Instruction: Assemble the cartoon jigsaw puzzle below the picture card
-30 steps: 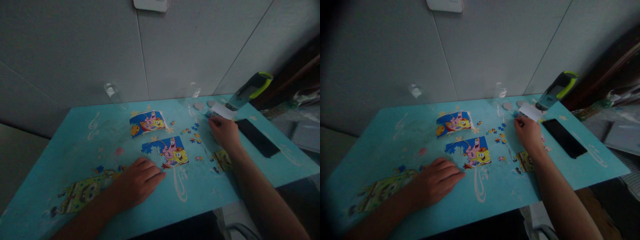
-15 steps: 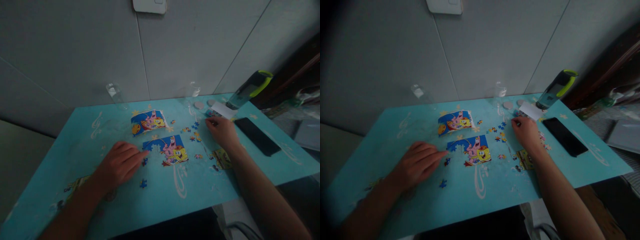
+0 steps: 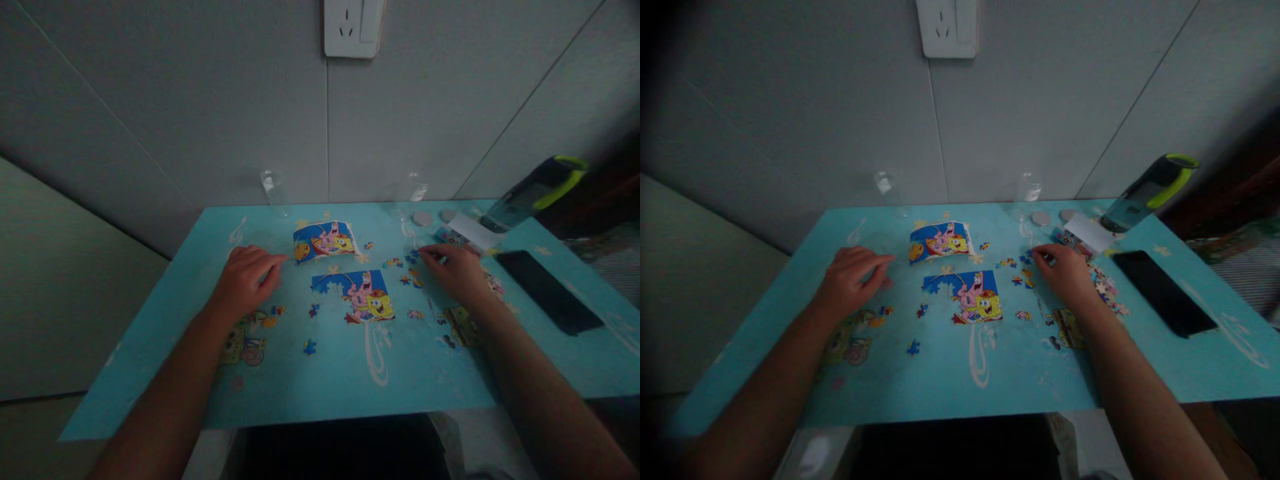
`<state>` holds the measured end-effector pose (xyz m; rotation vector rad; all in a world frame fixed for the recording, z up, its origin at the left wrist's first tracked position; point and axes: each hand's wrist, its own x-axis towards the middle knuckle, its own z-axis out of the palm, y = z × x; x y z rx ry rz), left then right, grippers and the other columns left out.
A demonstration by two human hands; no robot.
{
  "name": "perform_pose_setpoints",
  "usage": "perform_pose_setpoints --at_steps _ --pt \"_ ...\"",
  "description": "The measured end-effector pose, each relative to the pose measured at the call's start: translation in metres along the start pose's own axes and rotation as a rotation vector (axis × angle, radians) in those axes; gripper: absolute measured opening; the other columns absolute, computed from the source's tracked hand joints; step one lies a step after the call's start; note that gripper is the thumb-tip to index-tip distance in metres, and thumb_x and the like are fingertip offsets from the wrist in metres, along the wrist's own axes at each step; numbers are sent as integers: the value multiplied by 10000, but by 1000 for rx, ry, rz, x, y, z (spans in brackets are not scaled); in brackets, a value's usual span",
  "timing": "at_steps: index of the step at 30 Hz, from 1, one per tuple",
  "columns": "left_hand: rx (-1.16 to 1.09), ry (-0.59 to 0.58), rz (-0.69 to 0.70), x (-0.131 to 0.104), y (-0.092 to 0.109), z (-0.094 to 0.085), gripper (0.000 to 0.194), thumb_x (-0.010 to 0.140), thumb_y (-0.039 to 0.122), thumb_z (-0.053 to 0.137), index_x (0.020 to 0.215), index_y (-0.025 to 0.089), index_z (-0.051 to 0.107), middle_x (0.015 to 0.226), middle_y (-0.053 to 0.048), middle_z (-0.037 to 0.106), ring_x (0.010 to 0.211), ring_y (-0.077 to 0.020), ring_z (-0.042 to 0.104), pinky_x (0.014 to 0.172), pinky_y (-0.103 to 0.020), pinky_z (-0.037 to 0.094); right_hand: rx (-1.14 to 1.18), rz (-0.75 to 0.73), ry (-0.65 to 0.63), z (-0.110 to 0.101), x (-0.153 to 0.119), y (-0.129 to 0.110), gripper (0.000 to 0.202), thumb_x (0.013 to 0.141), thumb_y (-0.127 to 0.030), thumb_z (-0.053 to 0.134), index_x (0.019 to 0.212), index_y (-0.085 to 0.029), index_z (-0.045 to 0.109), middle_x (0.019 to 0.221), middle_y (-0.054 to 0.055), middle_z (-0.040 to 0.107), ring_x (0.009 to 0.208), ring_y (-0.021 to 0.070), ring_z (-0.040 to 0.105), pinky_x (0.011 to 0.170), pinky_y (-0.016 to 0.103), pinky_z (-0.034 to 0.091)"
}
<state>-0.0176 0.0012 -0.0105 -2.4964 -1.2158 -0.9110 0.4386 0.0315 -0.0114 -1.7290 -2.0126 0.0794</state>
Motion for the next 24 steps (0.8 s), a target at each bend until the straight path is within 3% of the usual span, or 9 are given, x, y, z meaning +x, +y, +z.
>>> perform_pose_setpoints --at_steps 6,12,24 --pt "-16 -37 -36 2 2 3 206 973 172 553 1105 210 707 834 -20 702 807 -197 623 816 -385 451 36 -56 -85 9 -2 -1 341 939 -436 554 1085 -226 780 1010 75 786 813 253 724 746 377 559" --pt "30 -50 -43 5 10 -4 197 979 187 546 1089 210 708 879 -29 716 854 -206 624 833 -392 439 27 -20 -115 10 -3 2 363 922 -464 580 1097 -211 773 967 101 783 754 266 711 729 397 546" --pt "76 96 -289 8 10 -8 208 981 202 531 1061 196 723 936 -46 745 929 -218 657 895 -393 450 -6 30 -152 5 -2 3 388 907 -511 598 1101 -215 760 987 103 783 758 262 696 716 376 503"
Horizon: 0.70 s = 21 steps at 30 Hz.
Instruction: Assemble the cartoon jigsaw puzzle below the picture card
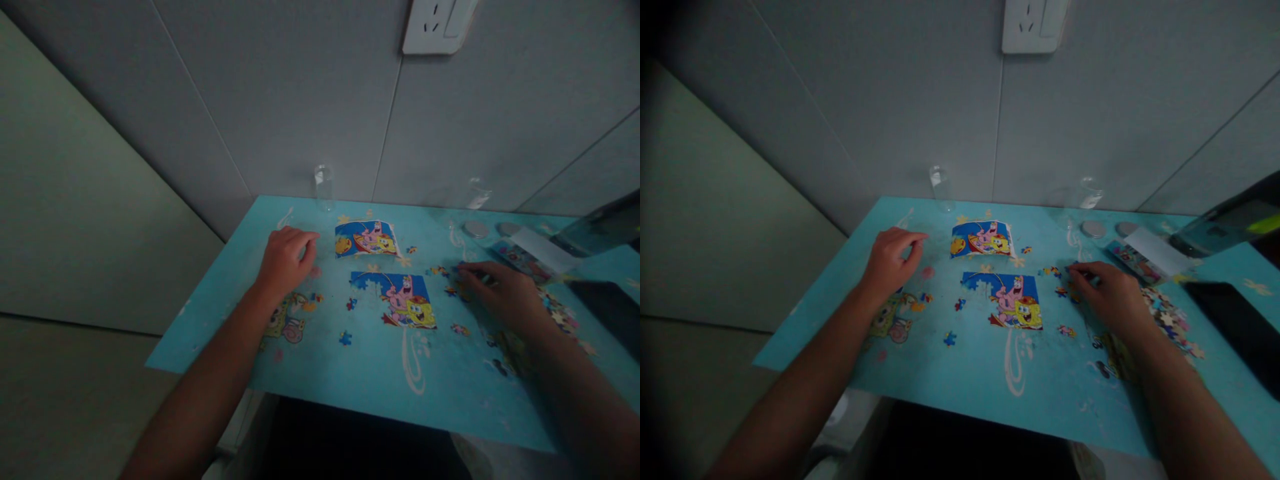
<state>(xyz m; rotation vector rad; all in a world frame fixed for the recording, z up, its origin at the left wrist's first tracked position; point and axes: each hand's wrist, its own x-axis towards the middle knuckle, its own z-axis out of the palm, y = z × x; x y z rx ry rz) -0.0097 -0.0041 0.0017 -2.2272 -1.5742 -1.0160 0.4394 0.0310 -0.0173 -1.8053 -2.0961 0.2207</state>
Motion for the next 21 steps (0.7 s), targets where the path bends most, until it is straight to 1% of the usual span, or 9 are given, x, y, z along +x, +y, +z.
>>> perform_pose_setpoints --at_steps 5,11,14,18,21 --pt "12 11 -7 2 -5 -4 196 966 182 548 1053 193 723 942 -48 751 919 -212 665 886 -380 458 5 0 -16 -2 -2 -5 405 913 -520 588 1114 -214 761 992 92 783 767 251 700 709 363 505" --pt "26 77 -45 5 -12 -12 196 964 169 543 1050 174 718 963 -64 753 913 -215 659 881 -387 467 -3 23 -24 -1 -4 -6 421 907 -536 582 1118 -214 752 986 87 785 759 257 716 696 368 513" --pt "35 42 -26 4 -7 -14 193 968 179 544 1051 185 718 956 -57 750 925 -219 656 887 -397 461 -9 8 -26 -2 -4 -6 413 899 -539 578 1101 -224 754 977 95 787 768 274 724 699 382 520" --pt "49 -34 16 2 7 -16 210 991 208 532 1086 203 718 932 -51 734 924 -221 648 877 -402 448 -17 7 -37 -2 -6 -7 410 890 -575 584 1084 -254 750 999 82 786 783 286 731 706 394 533" --pt "36 -52 47 0 15 -16 216 1000 211 530 1122 208 709 944 -44 729 922 -216 644 884 -406 443 -50 5 -48 1 -7 -6 401 892 -591 586 1076 -274 748 1043 81 782 796 291 735 721 400 538"
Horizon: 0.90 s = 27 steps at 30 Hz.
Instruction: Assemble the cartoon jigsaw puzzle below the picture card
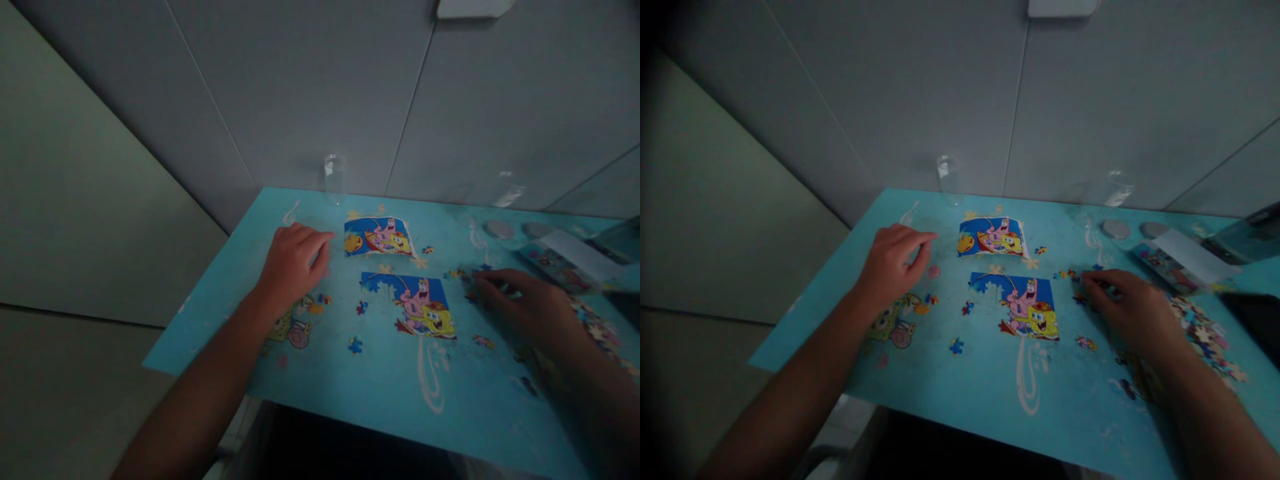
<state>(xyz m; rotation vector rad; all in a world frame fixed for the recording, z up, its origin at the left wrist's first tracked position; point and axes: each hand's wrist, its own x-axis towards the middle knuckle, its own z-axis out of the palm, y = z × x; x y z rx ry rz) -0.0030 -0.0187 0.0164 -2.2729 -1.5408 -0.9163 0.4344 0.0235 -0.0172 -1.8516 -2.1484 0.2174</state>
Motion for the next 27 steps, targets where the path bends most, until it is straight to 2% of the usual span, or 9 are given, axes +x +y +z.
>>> perform_pose_setpoints --at_steps 6,13,19,27 --pt "9 -8 -7 0 3 -2 211 1001 207 535 1121 216 708 960 -45 731 937 -219 644 891 -413 448 17 7 11 2 -1 2 368 893 -578 595 1079 -300 748 1009 67 784 810 286 739 718 394 557" --pt "189 -123 -63 1 -9 -11 236 989 207 556 1177 220 697 992 -62 741 950 -256 650 823 -411 461 3 39 -30 -4 -6 -8 379 891 -605 578 1095 -328 739 1030 72 781 780 303 745 715 431 567" --pt "293 -49 -129 0 -17 -17 219 973 189 561 1141 209 700 963 -75 738 919 -254 648 799 -402 470 8 29 -18 0 -5 -4 368 879 -622 581 1066 -349 744 1061 56 783 818 310 750 745 447 567" --pt "269 0 -183 0 -12 -16 222 990 186 543 1148 201 699 1002 -83 738 952 -270 640 837 -431 455 21 55 -30 -3 -7 -8 348 860 -602 614 1074 -359 740 1090 48 779 776 284 743 715 427 558"
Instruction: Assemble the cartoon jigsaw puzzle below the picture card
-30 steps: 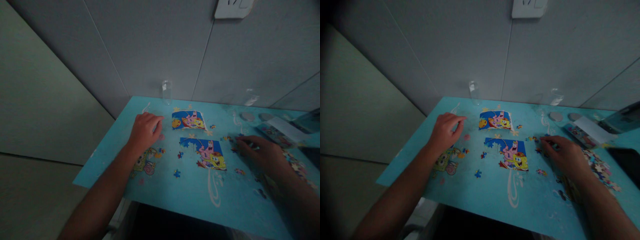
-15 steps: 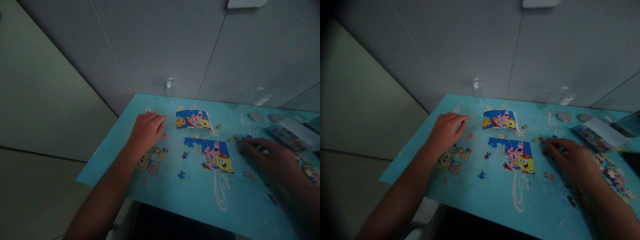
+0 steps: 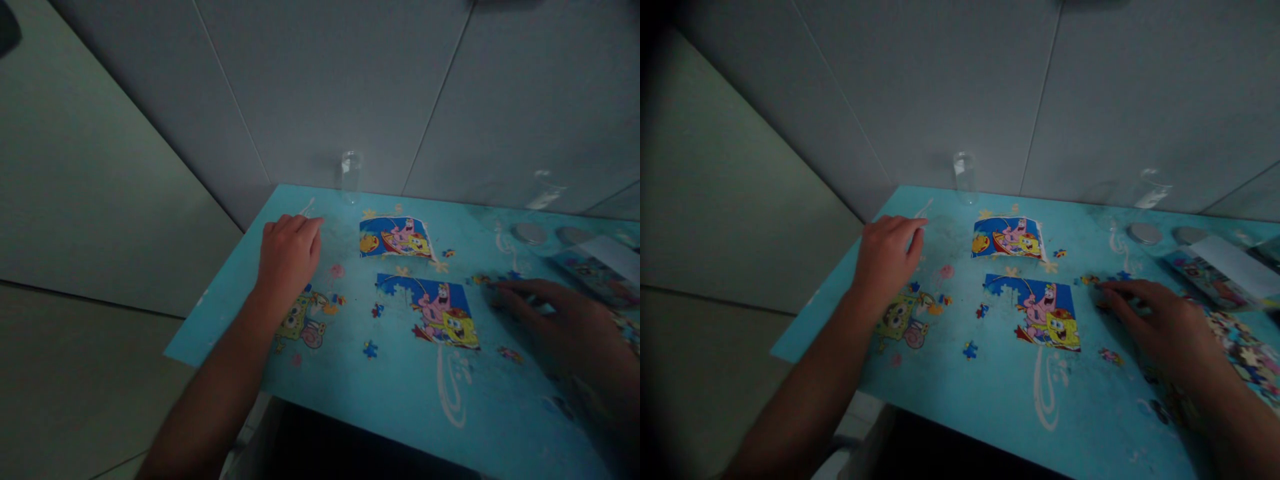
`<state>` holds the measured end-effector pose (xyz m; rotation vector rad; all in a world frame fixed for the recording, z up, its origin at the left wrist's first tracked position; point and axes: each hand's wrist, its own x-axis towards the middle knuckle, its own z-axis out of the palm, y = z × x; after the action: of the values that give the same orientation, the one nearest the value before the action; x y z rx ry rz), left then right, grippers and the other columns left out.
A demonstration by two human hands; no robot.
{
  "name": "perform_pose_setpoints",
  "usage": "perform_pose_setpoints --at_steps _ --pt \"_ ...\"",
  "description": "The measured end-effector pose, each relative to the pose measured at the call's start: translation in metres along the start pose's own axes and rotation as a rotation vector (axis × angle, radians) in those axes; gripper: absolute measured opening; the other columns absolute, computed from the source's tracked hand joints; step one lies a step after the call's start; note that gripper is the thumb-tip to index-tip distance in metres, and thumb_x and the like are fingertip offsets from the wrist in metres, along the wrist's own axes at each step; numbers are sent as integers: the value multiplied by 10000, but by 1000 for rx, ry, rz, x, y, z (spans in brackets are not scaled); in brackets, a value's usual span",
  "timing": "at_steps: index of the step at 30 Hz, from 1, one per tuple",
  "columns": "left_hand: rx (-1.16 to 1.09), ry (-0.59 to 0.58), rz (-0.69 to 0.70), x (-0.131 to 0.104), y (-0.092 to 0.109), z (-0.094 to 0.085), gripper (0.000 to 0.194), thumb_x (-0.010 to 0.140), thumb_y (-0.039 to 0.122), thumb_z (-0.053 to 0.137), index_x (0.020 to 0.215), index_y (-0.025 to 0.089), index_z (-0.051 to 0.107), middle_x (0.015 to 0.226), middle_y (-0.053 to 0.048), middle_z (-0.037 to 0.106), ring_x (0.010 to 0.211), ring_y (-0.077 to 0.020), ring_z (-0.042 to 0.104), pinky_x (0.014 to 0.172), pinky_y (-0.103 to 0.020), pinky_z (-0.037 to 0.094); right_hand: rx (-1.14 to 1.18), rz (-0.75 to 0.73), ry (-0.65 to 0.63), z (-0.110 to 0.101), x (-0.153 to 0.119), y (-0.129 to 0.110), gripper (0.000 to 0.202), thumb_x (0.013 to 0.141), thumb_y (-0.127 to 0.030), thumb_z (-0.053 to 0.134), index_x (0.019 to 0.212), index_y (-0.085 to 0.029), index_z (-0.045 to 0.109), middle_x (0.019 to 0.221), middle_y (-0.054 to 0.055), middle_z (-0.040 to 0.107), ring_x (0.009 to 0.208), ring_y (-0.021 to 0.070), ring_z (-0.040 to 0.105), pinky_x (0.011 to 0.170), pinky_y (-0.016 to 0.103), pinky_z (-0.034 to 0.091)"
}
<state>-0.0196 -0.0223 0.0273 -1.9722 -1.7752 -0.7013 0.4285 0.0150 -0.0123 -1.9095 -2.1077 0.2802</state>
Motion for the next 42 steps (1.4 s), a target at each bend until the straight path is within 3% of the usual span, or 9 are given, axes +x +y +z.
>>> perform_pose_setpoints --at_steps 5,11,14,20,27,33,42 --pt "-17 21 -6 0 3 -1 208 997 194 544 1133 205 700 1001 -77 734 962 -268 635 844 -430 455 -25 1 0 0 0 0 371 876 -621 589 1085 -354 740 1057 52 778 763 278 737 707 414 556" --pt "-77 196 -27 1 3 -7 191 1018 211 520 1099 212 693 971 -47 720 957 -230 633 875 -402 460 -31 15 -11 1 0 1 363 874 -616 608 1093 -359 740 1067 35 779 784 270 742 716 403 555" --pt "-82 209 -31 1 4 -8 182 1014 208 530 1091 205 695 978 -46 721 951 -224 630 877 -396 459 -38 -14 -14 2 1 3 362 882 -604 606 1104 -351 740 1122 33 769 802 257 739 742 392 551" --pt "-129 127 9 -2 11 0 167 985 183 569 1075 199 708 966 -42 724 946 -221 625 882 -385 444 -23 -31 36 7 3 8 405 859 -638 614 1066 -321 759 1034 27 786 780 263 736 686 377 544" --pt "-217 17 106 -9 27 8 153 976 172 582 1059 192 709 943 -40 719 927 -221 622 860 -379 435 -9 -127 50 5 1 1 315 913 -508 632 1075 -266 752 996 50 784 723 223 716 664 341 514" --pt "-332 -101 275 -21 49 15 159 980 158 581 1087 193 694 976 -41 711 934 -218 613 848 -376 441 45 -192 95 6 1 -3 267 942 -445 630 1042 -240 769 978 81 788 718 229 714 690 364 529" --pt "-446 -252 396 -40 70 24 155 997 161 567 1100 187 680 982 -46 688 937 -224 581 857 -392 428 46 -277 133 9 6 -14 275 985 -378 555 1082 -214 752 1000 88 769 867 259 723 788 399 554"
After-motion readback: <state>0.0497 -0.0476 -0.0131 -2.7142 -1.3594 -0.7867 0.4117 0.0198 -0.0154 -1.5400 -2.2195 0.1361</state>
